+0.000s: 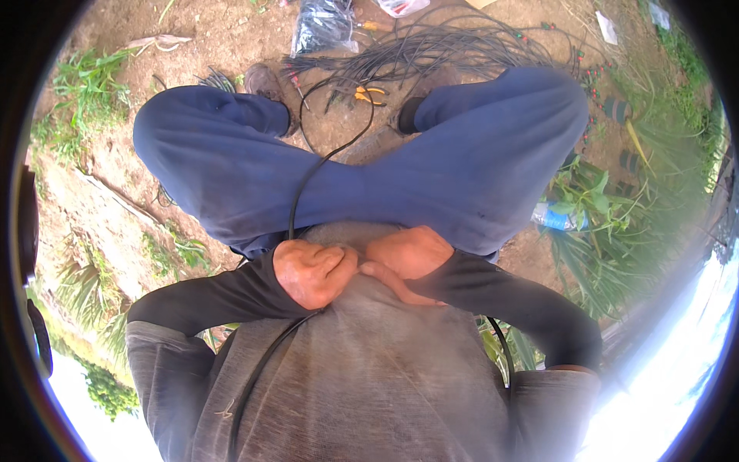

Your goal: The person sits on the ground assembling irrigation lines by hand. They insert small black plastic connectors onto the ends of black tubing and use pliers to crimp them securely. The person handles multiple lengths of tubing and connectors, occasionally reaching for new pieces from a pile on the ground.

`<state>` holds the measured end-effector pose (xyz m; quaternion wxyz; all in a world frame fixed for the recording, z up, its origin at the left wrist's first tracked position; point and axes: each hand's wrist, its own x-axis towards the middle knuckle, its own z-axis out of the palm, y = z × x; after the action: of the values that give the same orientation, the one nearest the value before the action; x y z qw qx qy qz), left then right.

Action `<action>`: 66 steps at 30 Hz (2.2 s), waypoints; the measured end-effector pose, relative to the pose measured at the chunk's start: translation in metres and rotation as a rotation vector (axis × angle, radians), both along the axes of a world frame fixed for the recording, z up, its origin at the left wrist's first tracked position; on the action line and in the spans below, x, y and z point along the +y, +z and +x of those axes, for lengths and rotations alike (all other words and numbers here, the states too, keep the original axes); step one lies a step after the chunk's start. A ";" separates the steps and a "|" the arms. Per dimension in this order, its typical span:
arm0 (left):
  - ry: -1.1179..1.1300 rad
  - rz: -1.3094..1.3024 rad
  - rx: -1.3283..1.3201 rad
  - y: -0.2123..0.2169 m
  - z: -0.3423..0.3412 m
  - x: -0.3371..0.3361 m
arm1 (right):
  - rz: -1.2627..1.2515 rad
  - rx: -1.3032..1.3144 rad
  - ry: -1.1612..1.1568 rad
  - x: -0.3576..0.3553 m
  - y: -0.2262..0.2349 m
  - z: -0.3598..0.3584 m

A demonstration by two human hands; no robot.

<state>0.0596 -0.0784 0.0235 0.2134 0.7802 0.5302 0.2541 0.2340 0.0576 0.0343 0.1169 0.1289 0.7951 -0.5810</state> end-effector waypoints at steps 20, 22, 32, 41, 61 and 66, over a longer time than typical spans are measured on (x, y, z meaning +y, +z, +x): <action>0.181 -0.788 -0.614 -0.002 -0.027 0.019 | 0.136 -0.016 -0.101 0.007 -0.005 0.000; 0.149 -0.682 -0.628 -0.009 -0.023 0.011 | 0.199 0.070 -0.090 0.000 -0.007 0.002; 0.105 -0.156 -0.301 -0.014 -0.007 -0.003 | 0.125 0.009 -0.029 -0.006 -0.010 0.005; 0.173 0.021 -0.132 -0.014 -0.007 0.001 | -0.036 -0.052 -0.077 0.001 -0.006 -0.006; 0.306 -0.305 -1.364 0.150 -0.038 0.177 | 0.259 0.644 -0.713 0.140 0.158 -0.065; 0.295 -0.253 -1.369 0.151 -0.034 0.177 | 0.337 0.719 -0.707 0.140 0.162 -0.062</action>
<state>0.0256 0.0988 0.1748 0.5507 0.3345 0.4026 0.6502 0.1725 0.1972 0.1967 -0.3883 0.1988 0.7753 -0.4567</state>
